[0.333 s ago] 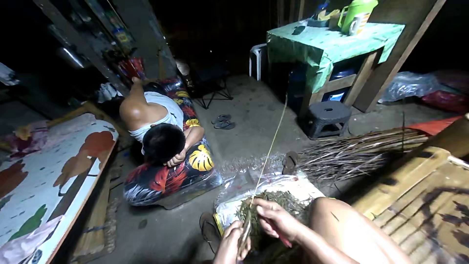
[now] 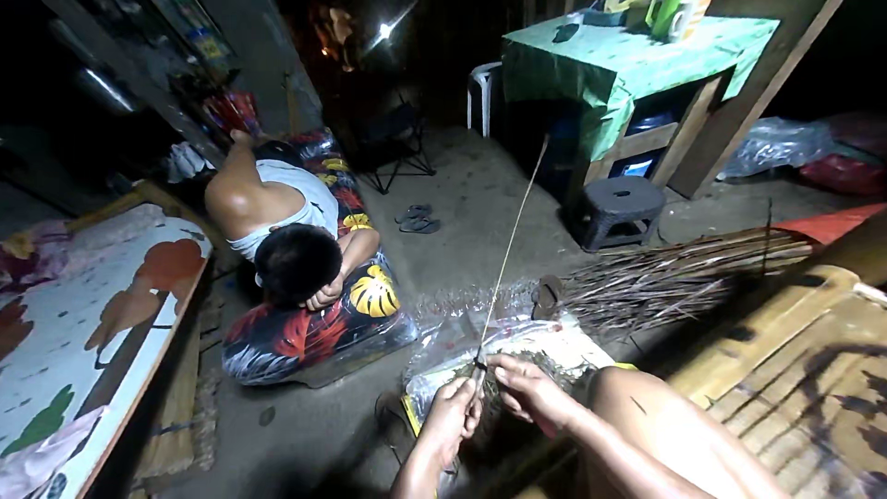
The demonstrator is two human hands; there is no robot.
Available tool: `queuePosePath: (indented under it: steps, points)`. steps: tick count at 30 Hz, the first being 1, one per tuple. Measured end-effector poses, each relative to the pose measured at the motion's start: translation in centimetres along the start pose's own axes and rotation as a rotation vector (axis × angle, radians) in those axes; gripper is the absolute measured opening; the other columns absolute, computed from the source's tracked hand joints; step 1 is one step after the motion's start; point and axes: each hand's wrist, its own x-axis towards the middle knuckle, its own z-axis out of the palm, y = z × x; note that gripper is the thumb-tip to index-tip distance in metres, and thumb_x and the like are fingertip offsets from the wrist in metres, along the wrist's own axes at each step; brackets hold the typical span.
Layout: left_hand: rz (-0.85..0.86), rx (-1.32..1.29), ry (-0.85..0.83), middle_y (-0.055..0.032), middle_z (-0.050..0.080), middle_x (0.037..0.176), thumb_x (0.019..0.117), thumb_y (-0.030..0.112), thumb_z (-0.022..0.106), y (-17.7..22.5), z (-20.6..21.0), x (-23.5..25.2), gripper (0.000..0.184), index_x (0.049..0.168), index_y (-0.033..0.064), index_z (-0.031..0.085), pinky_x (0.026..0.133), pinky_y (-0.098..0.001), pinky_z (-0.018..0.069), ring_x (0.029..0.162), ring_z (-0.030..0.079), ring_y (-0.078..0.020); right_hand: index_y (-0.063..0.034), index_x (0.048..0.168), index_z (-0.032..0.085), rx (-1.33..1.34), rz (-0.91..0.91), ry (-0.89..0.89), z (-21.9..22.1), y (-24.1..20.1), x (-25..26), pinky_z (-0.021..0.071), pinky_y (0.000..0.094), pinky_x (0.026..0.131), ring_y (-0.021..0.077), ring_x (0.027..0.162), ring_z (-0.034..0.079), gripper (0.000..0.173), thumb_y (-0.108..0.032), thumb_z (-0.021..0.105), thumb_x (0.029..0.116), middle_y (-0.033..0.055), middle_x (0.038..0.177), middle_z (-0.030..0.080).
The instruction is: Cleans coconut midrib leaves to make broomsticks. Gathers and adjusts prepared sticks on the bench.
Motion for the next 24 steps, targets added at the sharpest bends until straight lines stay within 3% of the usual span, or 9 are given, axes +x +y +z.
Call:
queuePosePath:
  steps: [2, 6, 8, 10, 13, 16, 19, 22, 24]
  points:
    - [0.026, 0.016, 0.054, 0.0040, 0.048, 0.064, 0.1130, 0.016, 0.035, 0.3, 0.7, 0.4, 0.027, 0.102, 0.0029, 0.056, 0.043, -0.0133, 0.0346, 0.046, 0.040, -0.0003, -0.0099, 0.136, 0.054, -0.036, -0.020, -0.024, 0.4, 0.3, -0.2, 0.0383, 0.0193, 0.045, 0.0017, 0.047, 0.042, 0.038, -0.024, 0.042, 0.1030, -0.0082, 0.065, 0.049]
    - [0.028, 0.010, 0.077, 0.0053, 0.044, 0.063, 0.1120, 0.011, 0.033, -0.3, 1.3, 0.5, 0.023, 0.103, 0.0042, 0.053, 0.044, -0.0140, 0.0344, 0.047, 0.039, -0.0003, -0.0096, 0.111, 0.061, -0.167, -0.122, -0.019, 0.8, 1.4, 0.1, 0.0380, 0.0190, 0.049, -0.0002, 0.052, 0.043, 0.021, -0.023, 0.047, 0.1037, -0.0093, 0.069, 0.051]
    - [0.027, -0.058, 0.052, 0.0063, 0.043, 0.062, 0.1110, 0.009, 0.032, -0.8, 0.8, 0.5, 0.023, 0.099, 0.0058, 0.052, 0.044, -0.0130, 0.0343, 0.046, 0.038, 0.0006, -0.0068, 0.108, 0.063, -0.332, -0.185, -0.021, 0.5, 1.7, 0.3, 0.0398, 0.0196, 0.054, -0.0001, 0.056, 0.045, 0.023, -0.024, 0.048, 0.1040, -0.0078, 0.071, 0.051]
    - [0.009, -0.128, 0.021, 0.0069, 0.042, 0.060, 0.1109, 0.009, 0.031, -1.1, 0.4, 0.5, 0.026, 0.095, 0.0072, 0.051, 0.043, -0.0119, 0.0327, 0.045, 0.036, 0.0014, -0.0034, 0.105, 0.066, -0.577, -0.247, -0.019, -0.1, 2.0, 0.5, 0.0460, 0.0301, 0.063, 0.0081, 0.064, 0.052, 0.033, -0.032, 0.048, 0.1045, 0.0008, 0.074, 0.057]
    - [-0.013, -0.222, -0.045, 0.0073, 0.041, 0.059, 0.1122, 0.013, 0.028, -1.5, 0.0, 0.4, 0.030, 0.093, 0.0081, 0.051, 0.041, -0.0110, 0.0312, 0.043, 0.035, 0.0020, -0.0028, 0.113, 0.071, -0.825, -0.321, 0.010, -0.8, 1.7, 0.4, 0.0539, 0.0489, 0.076, 0.0242, 0.081, 0.069, 0.044, -0.038, 0.045, 0.1059, 0.0133, 0.088, 0.071]
    - [-0.024, -0.250, -0.116, 0.0085, 0.040, 0.059, 0.1131, 0.017, 0.027, -1.5, -0.3, 0.0, 0.032, 0.091, 0.0104, 0.050, 0.041, -0.0109, 0.0297, 0.042, 0.033, 0.0025, -0.0014, 0.130, 0.068, -0.870, -0.340, 0.125, -1.8, 1.2, 0.7, 0.0548, 0.0531, 0.088, 0.0299, 0.096, 0.073, 0.044, -0.031, 0.045, 0.1059, 0.0176, 0.104, 0.075]
    - [-0.005, -0.239, -0.139, 0.0086, 0.040, 0.059, 0.1125, 0.016, 0.028, -1.8, -0.4, -0.5, 0.033, 0.091, 0.0101, 0.052, 0.041, -0.0104, 0.0296, 0.043, 0.033, 0.0033, -0.0014, 0.133, 0.065, -0.839, -0.287, 0.241, -2.9, 0.5, 0.9, 0.0547, 0.0521, 0.087, 0.0291, 0.093, 0.072, 0.043, -0.027, 0.045, 0.1050, 0.0177, 0.103, 0.074]
    - [0.005, -0.204, -0.088, 0.0084, 0.040, 0.059, 0.1129, 0.015, 0.029, -1.9, -0.5, -0.3, 0.032, 0.091, 0.0092, 0.051, 0.041, -0.0109, 0.0295, 0.043, 0.033, 0.0025, -0.0008, 0.112, 0.071, -0.787, -0.301, 0.127, -1.4, 0.6, 0.2, 0.0527, 0.0438, 0.070, 0.0200, 0.073, 0.065, 0.042, -0.033, 0.044, 0.1046, 0.0122, 0.084, 0.069]
    - [-0.003, -0.213, -0.052, 0.0083, 0.040, 0.057, 0.1118, 0.012, 0.029, -1.9, -0.4, -0.2, 0.031, 0.091, 0.0090, 0.051, 0.041, -0.0112, 0.0304, 0.043, 0.034, 0.0022, -0.0018, 0.098, 0.070, -0.798, -0.321, 0.002, -0.1, 1.2, 0.0, 0.0499, 0.0430, 0.064, 0.0195, 0.066, 0.062, 0.046, -0.038, 0.043, 0.1049, 0.0100, 0.073, 0.064]
